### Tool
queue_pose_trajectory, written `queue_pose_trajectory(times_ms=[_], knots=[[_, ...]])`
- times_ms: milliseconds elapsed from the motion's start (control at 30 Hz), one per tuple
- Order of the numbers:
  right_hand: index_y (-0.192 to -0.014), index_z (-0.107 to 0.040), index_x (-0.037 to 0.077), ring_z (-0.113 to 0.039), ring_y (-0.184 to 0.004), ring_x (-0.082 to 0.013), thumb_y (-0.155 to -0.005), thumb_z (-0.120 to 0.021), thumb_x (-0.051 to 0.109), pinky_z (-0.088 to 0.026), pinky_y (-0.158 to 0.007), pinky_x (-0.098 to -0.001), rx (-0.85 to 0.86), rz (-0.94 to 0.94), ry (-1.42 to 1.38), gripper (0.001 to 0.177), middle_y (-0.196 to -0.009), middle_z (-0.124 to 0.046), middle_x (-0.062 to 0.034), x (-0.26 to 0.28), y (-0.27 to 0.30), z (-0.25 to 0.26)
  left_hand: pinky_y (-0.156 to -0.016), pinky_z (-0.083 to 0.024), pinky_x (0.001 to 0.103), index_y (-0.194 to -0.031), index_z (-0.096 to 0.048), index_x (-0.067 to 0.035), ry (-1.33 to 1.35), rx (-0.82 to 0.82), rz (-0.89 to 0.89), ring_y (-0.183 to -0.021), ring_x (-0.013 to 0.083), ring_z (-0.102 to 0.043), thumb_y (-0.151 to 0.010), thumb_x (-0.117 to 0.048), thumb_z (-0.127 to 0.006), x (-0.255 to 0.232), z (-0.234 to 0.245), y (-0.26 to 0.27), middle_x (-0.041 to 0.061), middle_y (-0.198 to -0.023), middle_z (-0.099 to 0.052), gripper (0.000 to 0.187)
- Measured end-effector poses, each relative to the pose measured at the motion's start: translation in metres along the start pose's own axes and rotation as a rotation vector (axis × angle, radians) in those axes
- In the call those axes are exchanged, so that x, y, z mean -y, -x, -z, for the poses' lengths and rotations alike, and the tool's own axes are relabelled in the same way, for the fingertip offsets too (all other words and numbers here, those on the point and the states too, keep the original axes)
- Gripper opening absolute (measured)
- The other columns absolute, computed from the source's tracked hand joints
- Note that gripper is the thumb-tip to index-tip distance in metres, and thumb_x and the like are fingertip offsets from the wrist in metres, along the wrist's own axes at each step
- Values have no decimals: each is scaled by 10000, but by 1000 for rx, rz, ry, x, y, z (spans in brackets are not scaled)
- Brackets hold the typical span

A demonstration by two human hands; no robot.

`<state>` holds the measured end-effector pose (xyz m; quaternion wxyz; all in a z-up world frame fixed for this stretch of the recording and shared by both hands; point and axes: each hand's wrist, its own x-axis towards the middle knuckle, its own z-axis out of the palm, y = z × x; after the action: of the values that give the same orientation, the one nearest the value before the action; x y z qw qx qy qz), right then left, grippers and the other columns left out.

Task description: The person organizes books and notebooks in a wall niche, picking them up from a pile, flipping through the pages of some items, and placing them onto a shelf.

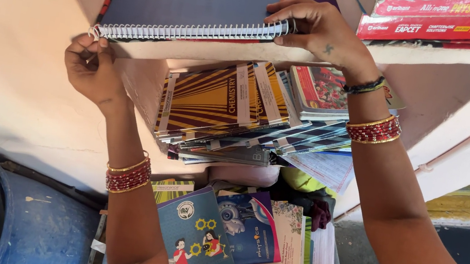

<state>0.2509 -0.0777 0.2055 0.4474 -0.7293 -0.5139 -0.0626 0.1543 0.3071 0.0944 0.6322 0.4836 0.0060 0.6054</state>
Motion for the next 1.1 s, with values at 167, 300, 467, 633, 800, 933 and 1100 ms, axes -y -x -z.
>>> queue_pose_trajectory(times_ms=[167, 300, 467, 633, 800, 933, 1100], knots=[[-1205, -745, 85, -641, -1280, -225, -848, -793, -15, -531, -1112, -341, 5, -60, -101, 373, -1414, -650, -101, -12, -6, 1, -711, -542, 236, -1027, -612, -12, 100, -15, 129, -789, 108, -603, -976, 133, -682, -4, 1, -4, 79, -967, -670, 169], [-1192, -752, 58, -641, -1288, -234, -837, -784, -64, -523, -1116, -339, -13, -50, -122, 378, -1407, -664, -117, -16, -7, -1, -719, -545, 240, -1000, -582, -17, 149, 24, 53, -807, 113, -608, -984, 152, -673, -3, -1, -4, 66, -986, -647, 193], [-1153, -761, 47, -666, -1221, -212, -809, -749, -104, -564, -1018, -305, -24, -138, -207, 375, -1400, -666, -110, -21, -8, -1, -700, -530, 240, -982, -573, -30, 141, 11, 112, -784, 112, -602, -961, 146, -671, 2, 2, -9, 66, -945, -648, 202], [-1167, -759, 45, -662, -1243, -203, -817, -760, -116, -563, -1040, -293, -9, -113, -264, 385, -1414, -650, -112, -29, -11, -1, -745, -536, 231, -1014, -581, -32, -136, 19, -4, -828, 99, -612, -958, 64, -732, 9, 8, -8, 45, -951, -652, 188], [-1273, -694, 17, -663, -1224, -216, -856, -801, -66, -585, -1056, -304, -140, 8, -136, 438, -1419, -621, -129, -15, 3, -12, -648, -534, 255, -960, -573, -36, -245, -19, 107, -715, 107, -600, -1003, -133, -726, 5, 22, 45, 30, -889, -612, 186], [-1341, -623, 5, -625, -1234, -305, -887, -820, -28, -564, -1034, -360, -577, 201, 299, 497, -1420, -551, -172, 6, 35, -59, -726, -549, 346, -1023, -662, -11, -692, 177, 161, -788, 186, -642, -994, -348, -714, 37, 84, 147, 104, -871, -672, 342], [-1345, -600, 3, -582, -1257, -435, -983, -666, -8, -480, -1067, -490, -761, 136, 649, 368, -1329, -614, -223, -12, 134, -180, -867, -529, 468, -1095, -691, -79, -913, 332, 235, -970, 373, -682, -925, -358, -770, 90, 206, 304, 161, -1026, -724, 336]])
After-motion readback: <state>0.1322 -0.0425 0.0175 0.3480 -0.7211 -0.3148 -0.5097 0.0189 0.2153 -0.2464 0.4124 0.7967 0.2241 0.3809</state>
